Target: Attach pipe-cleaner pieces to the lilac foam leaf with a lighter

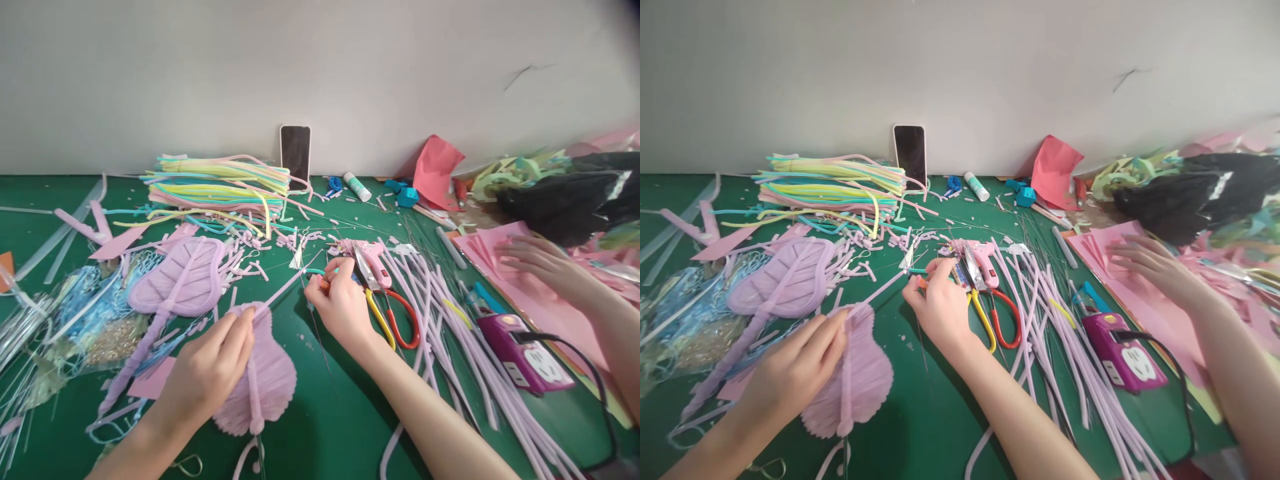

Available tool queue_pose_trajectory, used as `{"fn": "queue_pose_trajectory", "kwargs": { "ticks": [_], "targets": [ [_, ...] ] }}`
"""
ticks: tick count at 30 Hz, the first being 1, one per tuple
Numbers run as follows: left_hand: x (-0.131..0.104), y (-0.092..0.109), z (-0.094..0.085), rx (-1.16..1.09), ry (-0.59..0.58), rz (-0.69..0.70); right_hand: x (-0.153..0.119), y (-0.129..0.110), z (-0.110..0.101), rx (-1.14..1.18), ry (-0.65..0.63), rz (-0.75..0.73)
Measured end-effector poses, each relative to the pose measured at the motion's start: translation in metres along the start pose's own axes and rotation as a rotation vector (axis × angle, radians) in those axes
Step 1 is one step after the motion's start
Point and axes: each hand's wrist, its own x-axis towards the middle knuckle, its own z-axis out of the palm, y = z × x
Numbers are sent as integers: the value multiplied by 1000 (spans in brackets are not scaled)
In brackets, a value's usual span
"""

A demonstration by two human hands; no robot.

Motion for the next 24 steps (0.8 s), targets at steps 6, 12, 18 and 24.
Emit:
{"fn": "queue_pose_trajectory", "kwargs": {
  "ticks": [6,12,18,24],
  "targets": [
    [1,0,-1,12,-8,10,-2,-3,-1,-18,-22,-15],
    [1,0,-1,8,-2,2,-4,-5,0,-22,-32,-23],
    [5,0,-3,1,-8,3,-5,-6,0,-6,-58,-23],
    [4,-1,-3,-7,-9,8,-8,-7,1,-7,-65,-24]
  ]
}}
